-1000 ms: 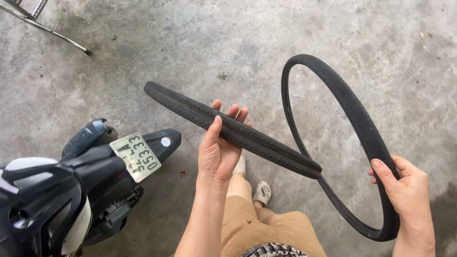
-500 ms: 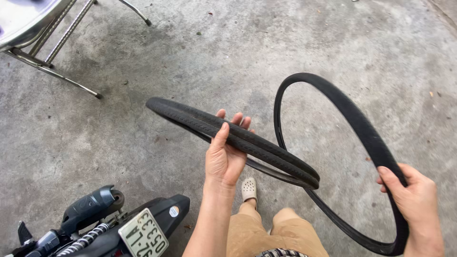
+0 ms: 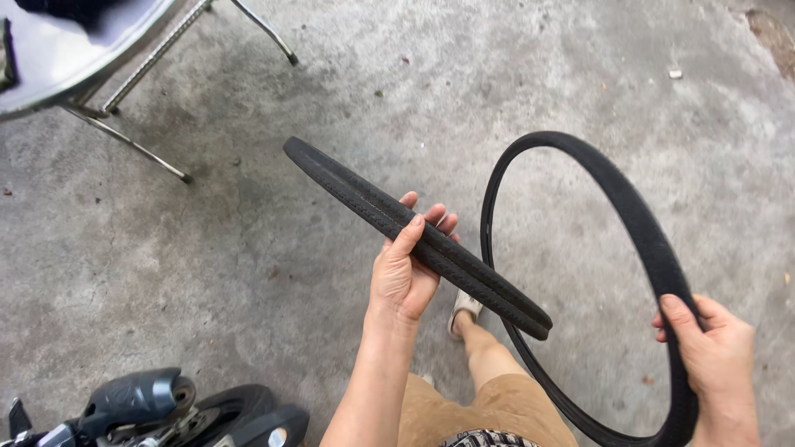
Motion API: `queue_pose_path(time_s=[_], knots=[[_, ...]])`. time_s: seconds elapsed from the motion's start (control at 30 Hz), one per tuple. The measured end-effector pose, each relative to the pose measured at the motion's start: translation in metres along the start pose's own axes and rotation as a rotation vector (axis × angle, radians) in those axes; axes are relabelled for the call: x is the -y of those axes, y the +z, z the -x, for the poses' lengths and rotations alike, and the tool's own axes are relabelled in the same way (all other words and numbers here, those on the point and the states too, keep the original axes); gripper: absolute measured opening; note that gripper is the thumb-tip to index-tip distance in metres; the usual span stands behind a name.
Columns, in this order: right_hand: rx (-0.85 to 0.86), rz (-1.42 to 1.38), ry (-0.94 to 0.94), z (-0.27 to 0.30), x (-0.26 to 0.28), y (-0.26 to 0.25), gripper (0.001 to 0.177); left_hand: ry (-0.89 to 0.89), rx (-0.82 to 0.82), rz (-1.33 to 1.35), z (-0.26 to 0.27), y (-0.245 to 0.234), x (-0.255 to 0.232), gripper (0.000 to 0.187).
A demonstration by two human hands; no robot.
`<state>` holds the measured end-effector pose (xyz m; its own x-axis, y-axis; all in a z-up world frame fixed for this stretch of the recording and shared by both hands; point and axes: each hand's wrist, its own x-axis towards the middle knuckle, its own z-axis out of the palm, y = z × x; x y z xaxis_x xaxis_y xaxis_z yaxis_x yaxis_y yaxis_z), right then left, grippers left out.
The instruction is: The person picks up bicycle tires, carries them across the yard, and places them onto a cart. They then retrieve a wooden board, carry it, and set it upright against a fence.
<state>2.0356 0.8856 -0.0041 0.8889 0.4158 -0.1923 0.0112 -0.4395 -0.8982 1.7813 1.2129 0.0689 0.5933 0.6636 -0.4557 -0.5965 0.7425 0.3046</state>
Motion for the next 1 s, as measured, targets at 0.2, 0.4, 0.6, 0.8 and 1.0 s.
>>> queue_pose_path(time_s=[0.2,0.4,0.6,0.8,1.0], knots=[[0.09,0.018,-0.003,-0.108,0.06,0.014,0.024,0.052,0.008,-0.034,-0.077,0.058,-0.001,0.049],[0.097,0.034,-0.013,-0.168,0.104,0.039,0.025,0.039,-0.072,-0.018,-0.137,0.089,-0.01,0.049],[0.051,0.064,-0.04,-0.226,0.137,0.069,0.024,-0.011,-0.122,0.003,-0.213,0.11,-0.019,0.048],[-0.012,0.013,-0.016,-0.303,0.166,0.108,0.022,-0.031,-0.059,0.049,-0.325,0.13,-0.056,0.043],[-0.055,0.012,-0.05,-0.387,0.194,0.158,0.023,-0.029,-0.077,0.078,-0.418,0.174,-0.112,0.038]])
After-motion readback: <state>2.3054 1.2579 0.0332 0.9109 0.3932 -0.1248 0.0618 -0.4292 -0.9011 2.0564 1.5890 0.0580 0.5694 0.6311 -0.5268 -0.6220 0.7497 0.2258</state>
